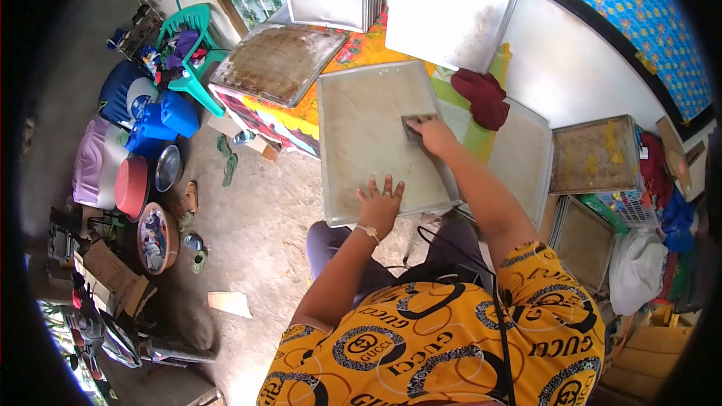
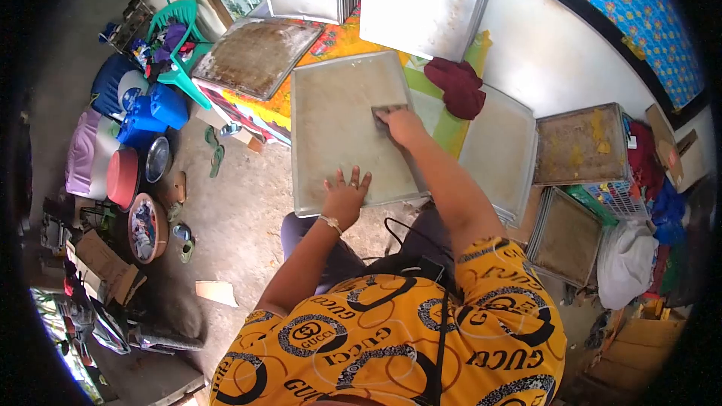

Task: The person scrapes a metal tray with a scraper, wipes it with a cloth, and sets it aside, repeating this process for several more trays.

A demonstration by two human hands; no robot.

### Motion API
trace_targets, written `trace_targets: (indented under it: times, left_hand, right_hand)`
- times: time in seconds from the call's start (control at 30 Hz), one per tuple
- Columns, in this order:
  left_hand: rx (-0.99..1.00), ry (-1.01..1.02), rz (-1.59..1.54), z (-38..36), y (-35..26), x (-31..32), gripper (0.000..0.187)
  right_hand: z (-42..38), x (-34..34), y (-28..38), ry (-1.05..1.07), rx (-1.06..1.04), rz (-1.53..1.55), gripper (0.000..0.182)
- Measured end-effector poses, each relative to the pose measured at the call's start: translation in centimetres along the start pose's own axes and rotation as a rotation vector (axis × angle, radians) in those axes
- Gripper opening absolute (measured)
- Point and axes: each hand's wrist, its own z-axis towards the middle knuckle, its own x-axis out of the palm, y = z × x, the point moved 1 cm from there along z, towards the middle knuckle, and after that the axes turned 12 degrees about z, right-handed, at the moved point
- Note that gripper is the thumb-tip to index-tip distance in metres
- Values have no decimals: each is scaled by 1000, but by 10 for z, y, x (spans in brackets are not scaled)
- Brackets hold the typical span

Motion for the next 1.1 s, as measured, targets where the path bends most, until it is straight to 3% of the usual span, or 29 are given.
trace_targets:
  times: [0.13, 0.23, 0.4, 0.47, 0.57, 0.67, 0.8, 0.9, 1.1]
  left_hand:
    - [16, -49, -12, 1, 3, 4, 58]
    - [25, -61, -28, 1, 1, 4, 53]
    - [17, -83, -20, 0, 2, 6, 61]
    - [19, -36, -6, 1, 3, 1, 61]
    - [25, -16, 2, 1, 2, 0, 60]
    - [29, -81, 15, -1, 3, -1, 51]
    - [40, -2, -8, 2, 4, 2, 59]
    - [48, -7, -9, 3, 3, 4, 58]
    - [49, 26, -41, 2, 5, -4, 56]
  right_hand:
    - [-80, 12, 18, -28, -91, -111, 50]
    - [-102, 7, 30, -41, -38, -62, 48]
    - [7, -7, 3, -26, 43, 35, 50]
    - [65, -8, -18, -41, 132, 168, 32]
    - [128, -6, -46, -45, 89, 153, 33]
    - [124, -20, -32, -6, 4, 9, 34]
    - [56, -16, 7, 20, 73, 95, 32]
    - [30, 7, 6, -141, -183, -107, 32]
    - [135, 0, -13, 17, 85, 225, 33]
